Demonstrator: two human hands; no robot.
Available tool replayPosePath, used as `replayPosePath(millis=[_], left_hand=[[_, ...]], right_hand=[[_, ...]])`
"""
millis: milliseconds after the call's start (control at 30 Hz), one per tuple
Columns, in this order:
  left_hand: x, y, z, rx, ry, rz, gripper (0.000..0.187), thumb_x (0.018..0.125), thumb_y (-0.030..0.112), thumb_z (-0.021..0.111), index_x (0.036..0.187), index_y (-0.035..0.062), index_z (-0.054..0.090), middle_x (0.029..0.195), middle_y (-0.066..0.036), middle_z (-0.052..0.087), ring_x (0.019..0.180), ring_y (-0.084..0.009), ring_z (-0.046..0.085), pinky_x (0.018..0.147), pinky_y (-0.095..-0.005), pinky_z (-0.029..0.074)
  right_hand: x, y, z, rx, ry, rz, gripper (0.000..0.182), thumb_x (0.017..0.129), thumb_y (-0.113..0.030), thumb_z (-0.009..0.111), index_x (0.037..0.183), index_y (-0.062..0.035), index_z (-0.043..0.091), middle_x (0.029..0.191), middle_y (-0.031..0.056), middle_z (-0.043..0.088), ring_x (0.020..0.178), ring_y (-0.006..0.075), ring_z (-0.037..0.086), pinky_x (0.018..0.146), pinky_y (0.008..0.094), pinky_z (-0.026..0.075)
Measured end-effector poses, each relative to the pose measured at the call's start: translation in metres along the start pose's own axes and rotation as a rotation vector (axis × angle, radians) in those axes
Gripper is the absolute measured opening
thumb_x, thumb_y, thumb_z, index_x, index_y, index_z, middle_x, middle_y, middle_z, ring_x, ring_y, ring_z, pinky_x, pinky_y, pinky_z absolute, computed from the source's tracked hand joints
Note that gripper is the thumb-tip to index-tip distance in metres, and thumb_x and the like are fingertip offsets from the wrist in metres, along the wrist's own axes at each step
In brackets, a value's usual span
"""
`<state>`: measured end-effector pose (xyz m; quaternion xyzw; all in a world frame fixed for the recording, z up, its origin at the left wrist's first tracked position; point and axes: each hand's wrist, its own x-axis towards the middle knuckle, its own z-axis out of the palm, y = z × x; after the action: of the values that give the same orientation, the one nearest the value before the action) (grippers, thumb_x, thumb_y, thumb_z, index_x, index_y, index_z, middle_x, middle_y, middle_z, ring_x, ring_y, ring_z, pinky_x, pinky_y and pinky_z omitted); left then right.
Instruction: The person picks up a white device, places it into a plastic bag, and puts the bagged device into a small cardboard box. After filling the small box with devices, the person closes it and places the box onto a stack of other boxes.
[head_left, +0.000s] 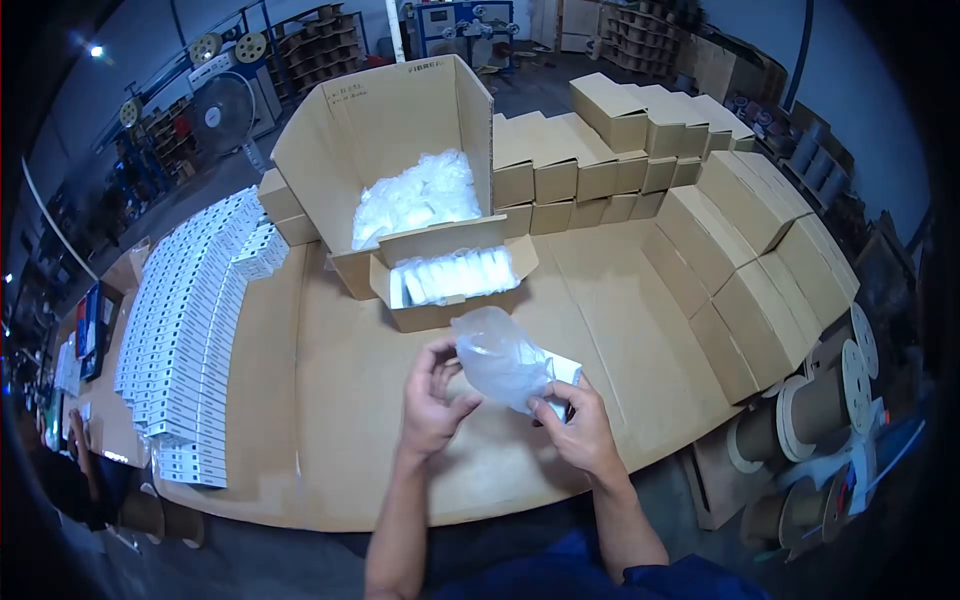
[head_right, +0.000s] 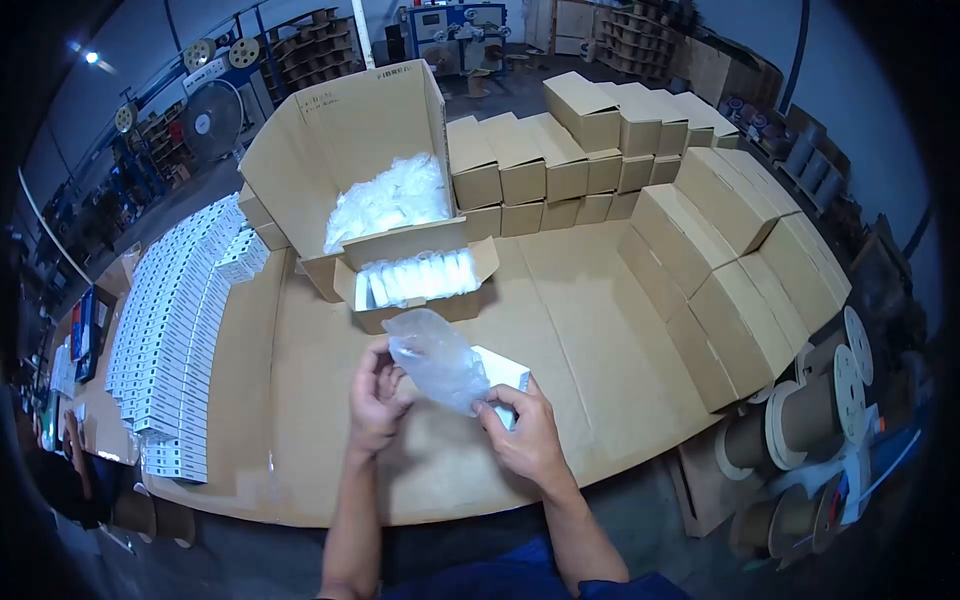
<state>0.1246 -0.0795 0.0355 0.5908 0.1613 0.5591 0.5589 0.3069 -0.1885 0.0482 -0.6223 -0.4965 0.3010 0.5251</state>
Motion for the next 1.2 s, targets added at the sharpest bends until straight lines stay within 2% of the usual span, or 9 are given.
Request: replayPosePath(millis=[67, 100, 200, 367, 500, 600, 767, 1067, 1200], left_hand=[[-0.017, 0.002, 0.005, 0.192, 0.118, -0.138, 0.022, 0.101, 0.018, 0.07, 0.113, 0.003, 0.058, 0.094, 0.001, 0.059, 0.082, -0.0048, 0.054, 0.073, -0.0215, 0.046], [-0.018, 0.008, 0.017, 0.162, 0.226, -0.088, 0.015, 0.106, 0.015, 0.062, 0.097, 0.0042, 0.057, 0.078, 0.007, 0.052, 0.067, 0.0005, 0.042, 0.059, -0.0177, 0.033], [-0.034, 0.0, 0.005, 0.112, 0.22, -0.075, 0.017, 0.107, 0.018, 0.06, 0.097, 0.0041, 0.058, 0.077, 0.007, 0.051, 0.068, 0.0001, 0.043, 0.059, -0.0183, 0.035], [-0.047, 0.007, -0.009, 0.188, 0.138, -0.151, 0.025, 0.109, 0.019, 0.057, 0.094, 0.0013, 0.064, 0.077, 0.005, 0.059, 0.069, 0.0, 0.047, 0.06, -0.0183, 0.037], [-0.053, 0.013, -0.017, 0.254, 0.225, -0.249, 0.026, 0.109, 0.018, 0.055, 0.096, -0.0002, 0.067, 0.075, 0.004, 0.06, 0.068, -0.0014, 0.048, 0.06, -0.0203, 0.038], [-0.06, 0.005, -0.029, 0.169, 0.2, -0.273, 0.014, 0.1, 0.009, 0.068, 0.108, -0.0018, 0.065, 0.09, -0.002, 0.068, 0.081, -0.0068, 0.061, 0.071, -0.0239, 0.049], [-0.054, 0.007, -0.028, 0.084, 0.015, -0.406, 0.043, 0.085, -0.003, 0.082, 0.12, -0.0027, 0.058, 0.112, -0.008, 0.068, 0.106, -0.0161, 0.067, 0.093, -0.0302, 0.055], [-0.041, -0.004, -0.025, 0.073, 0.277, -0.173, 0.041, 0.086, -0.007, 0.078, 0.121, 0.0011, 0.057, 0.112, -0.01, 0.065, 0.101, -0.0161, 0.065, 0.09, -0.0307, 0.056], [-0.019, 0.014, -0.01, -0.249, 0.309, -0.001, 0.072, 0.08, 0.0, 0.085, 0.14, -0.001, 0.047, 0.115, -0.012, 0.063, 0.105, -0.0209, 0.065, 0.094, -0.0333, 0.056]], right_hand=[[-0.009, -0.004, 0.01, 0.015, -0.03, 0.033, 0.017, 0.088, -0.012, 0.078, 0.098, 0.001, 0.074, 0.104, 0.017, 0.065, 0.098, 0.0279, 0.065, 0.087, 0.0372, 0.051], [-0.014, -0.006, 0.012, 0.018, -0.047, 0.052, 0.018, 0.089, -0.013, 0.078, 0.099, 0.0008, 0.074, 0.104, 0.016, 0.065, 0.098, 0.0264, 0.065, 0.088, 0.0367, 0.05], [-0.019, 0.001, 0.021, 0.263, -0.126, 0.01, 0.026, 0.091, -0.014, 0.079, 0.108, 0.0035, 0.072, 0.109, 0.0118, 0.066, 0.1, 0.0196, 0.063, 0.09, 0.0334, 0.05], [-0.019, 0.028, 0.038, 0.794, -0.254, 0.27, 0.034, 0.096, -0.013, 0.076, 0.125, 0.0039, 0.066, 0.115, 0.0055, 0.067, 0.106, 0.0119, 0.062, 0.094, 0.0284, 0.051], [-0.015, 0.02, 0.054, 1.116, -0.068, 0.206, 0.024, 0.096, -0.006, 0.074, 0.118, 0.0022, 0.07, 0.115, 0.0056, 0.068, 0.106, 0.0129, 0.063, 0.095, 0.0312, 0.052], [-0.011, 0.019, 0.056, 0.786, 0.044, 0.13, 0.025, 0.093, -0.006, 0.078, 0.115, 0.0051, 0.07, 0.117, 0.0073, 0.065, 0.108, 0.0146, 0.062, 0.095, 0.0306, 0.052], [-0.003, 0.023, 0.048, 0.439, -0.085, -0.001, 0.032, 0.087, -0.009, 0.084, 0.112, 0.0069, 0.071, 0.116, 0.0105, 0.062, 0.108, 0.0167, 0.061, 0.091, 0.0301, 0.051], [0.0, 0.018, 0.044, -0.081, 0.09, -0.108, 0.027, 0.078, -0.011, 0.088, 0.098, 0.0024, 0.076, 0.109, 0.0181, 0.063, 0.098, 0.0295, 0.065, 0.082, 0.0368, 0.053], [0.004, 0.015, 0.044, -0.031, 0.125, -0.007, 0.028, 0.076, -0.011, 0.09, 0.094, 0.0038, 0.074, 0.107, 0.0164, 0.062, 0.092, 0.0243, 0.065, 0.073, 0.0343, 0.053]])
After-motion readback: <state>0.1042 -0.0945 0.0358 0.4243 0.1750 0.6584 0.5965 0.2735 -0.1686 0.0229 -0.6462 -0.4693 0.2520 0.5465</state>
